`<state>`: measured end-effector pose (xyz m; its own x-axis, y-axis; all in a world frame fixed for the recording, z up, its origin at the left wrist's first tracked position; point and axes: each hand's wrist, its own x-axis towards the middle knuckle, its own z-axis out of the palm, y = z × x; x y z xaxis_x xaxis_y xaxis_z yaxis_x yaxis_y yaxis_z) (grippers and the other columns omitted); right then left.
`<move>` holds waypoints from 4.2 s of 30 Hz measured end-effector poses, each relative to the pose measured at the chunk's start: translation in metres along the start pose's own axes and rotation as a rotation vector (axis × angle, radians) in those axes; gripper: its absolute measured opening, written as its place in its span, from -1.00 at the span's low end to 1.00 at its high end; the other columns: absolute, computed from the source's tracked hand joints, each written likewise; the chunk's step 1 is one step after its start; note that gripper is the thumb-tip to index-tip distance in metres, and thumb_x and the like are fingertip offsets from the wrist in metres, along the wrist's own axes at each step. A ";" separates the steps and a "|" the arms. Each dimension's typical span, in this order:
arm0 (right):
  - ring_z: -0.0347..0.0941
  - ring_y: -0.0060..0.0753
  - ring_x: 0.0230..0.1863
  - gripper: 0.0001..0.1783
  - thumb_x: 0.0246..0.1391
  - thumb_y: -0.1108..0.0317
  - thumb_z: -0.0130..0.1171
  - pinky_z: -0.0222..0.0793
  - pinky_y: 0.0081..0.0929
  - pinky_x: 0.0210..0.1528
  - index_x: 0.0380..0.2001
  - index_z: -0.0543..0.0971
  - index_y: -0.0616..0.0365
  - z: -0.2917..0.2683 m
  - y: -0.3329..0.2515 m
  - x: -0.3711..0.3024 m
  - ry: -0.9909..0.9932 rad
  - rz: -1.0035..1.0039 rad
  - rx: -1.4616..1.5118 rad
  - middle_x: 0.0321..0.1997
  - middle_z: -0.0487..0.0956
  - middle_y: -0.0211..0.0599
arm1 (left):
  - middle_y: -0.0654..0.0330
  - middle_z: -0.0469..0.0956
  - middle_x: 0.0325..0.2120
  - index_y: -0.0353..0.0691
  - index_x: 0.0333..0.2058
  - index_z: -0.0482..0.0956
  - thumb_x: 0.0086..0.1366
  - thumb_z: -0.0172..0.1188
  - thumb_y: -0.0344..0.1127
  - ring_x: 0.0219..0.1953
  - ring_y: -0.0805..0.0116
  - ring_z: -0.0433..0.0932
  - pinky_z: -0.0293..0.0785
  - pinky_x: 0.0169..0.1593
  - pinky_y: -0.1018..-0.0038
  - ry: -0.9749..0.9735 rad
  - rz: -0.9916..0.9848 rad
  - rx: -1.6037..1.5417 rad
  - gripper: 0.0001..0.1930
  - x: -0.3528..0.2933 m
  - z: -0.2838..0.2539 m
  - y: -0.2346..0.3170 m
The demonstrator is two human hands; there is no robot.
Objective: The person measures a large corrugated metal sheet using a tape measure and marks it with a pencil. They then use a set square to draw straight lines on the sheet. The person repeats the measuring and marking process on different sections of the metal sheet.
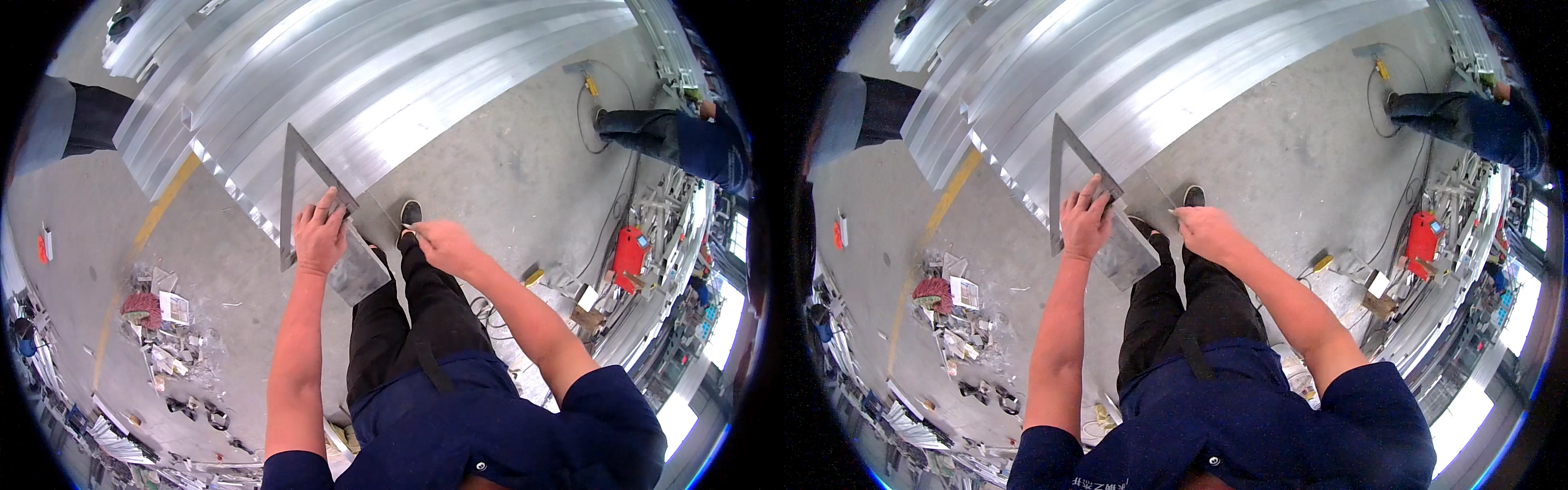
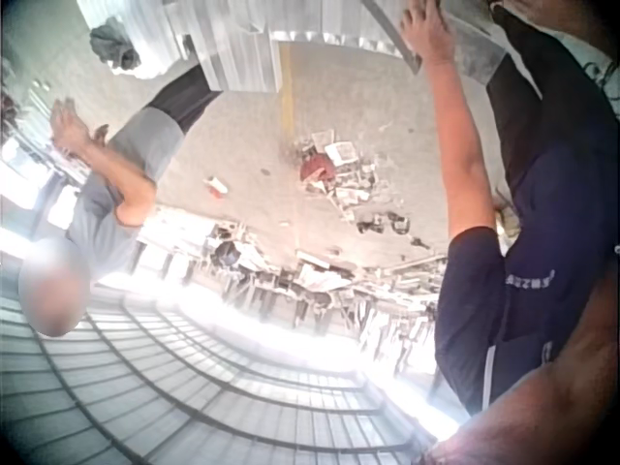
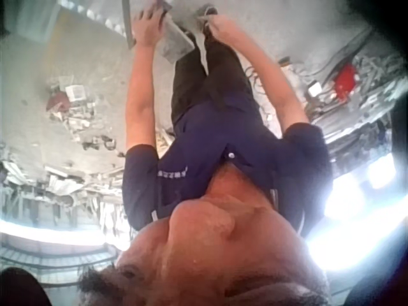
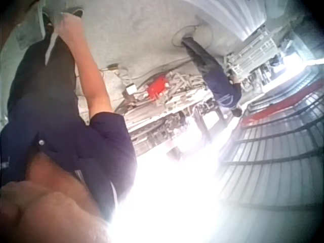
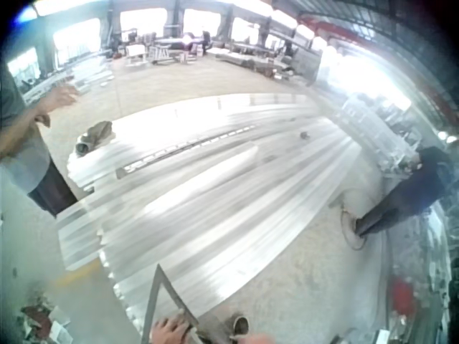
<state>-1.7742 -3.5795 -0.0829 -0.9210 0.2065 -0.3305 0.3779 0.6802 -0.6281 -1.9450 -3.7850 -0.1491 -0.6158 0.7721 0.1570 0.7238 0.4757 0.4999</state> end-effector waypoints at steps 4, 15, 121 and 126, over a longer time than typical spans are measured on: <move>0.53 0.06 -0.21 -0.72 0.13 0.32 0.01 0.45 -0.09 -0.16 -0.12 0.56 0.16 0.010 0.012 -0.015 0.066 0.090 0.029 -0.26 0.61 -0.03 | 0.31 0.43 0.12 -0.07 -0.22 0.62 -0.07 0.31 -0.35 -0.10 0.14 0.43 0.32 -0.01 0.24 0.032 0.026 0.007 -0.67 0.004 0.010 0.003; 0.53 0.05 -0.22 -0.72 0.13 0.35 0.01 0.45 -0.11 -0.20 -0.10 0.54 0.16 0.008 0.013 -0.008 0.157 0.112 0.081 -0.26 0.61 -0.03 | 0.30 0.43 0.11 -0.05 -0.20 0.63 -0.01 0.30 -0.33 -0.03 0.13 0.40 0.26 0.03 0.20 0.007 0.038 0.011 -0.69 0.016 0.017 0.007; 0.51 0.08 -0.18 -0.68 0.17 0.28 -0.06 0.43 -0.06 -0.14 -0.08 0.54 0.12 -0.059 0.050 0.110 0.277 0.025 0.028 -0.25 0.60 -0.01 | 0.29 0.51 -0.03 -0.07 -0.39 0.63 -0.12 0.35 -0.34 0.04 0.19 0.42 0.24 0.11 0.19 0.138 0.001 -0.119 -0.77 0.105 0.078 0.075; 0.49 0.05 -0.07 -0.65 0.18 0.30 -0.07 0.41 -0.15 -0.03 -0.03 0.53 0.15 -0.059 0.043 0.135 0.150 0.099 0.025 -0.12 0.60 -0.02 | 0.32 0.52 -0.04 -0.06 -0.40 0.63 -0.13 0.35 -0.36 0.03 0.20 0.44 0.25 0.10 0.20 0.157 -0.013 -0.133 -0.78 0.105 0.078 0.075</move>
<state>-1.8880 -3.4807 -0.1130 -0.8823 0.3752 -0.2844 0.4680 0.6340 -0.6156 -1.9310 -3.6354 -0.1618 -0.6733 0.6860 0.2757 0.6746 0.4174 0.6089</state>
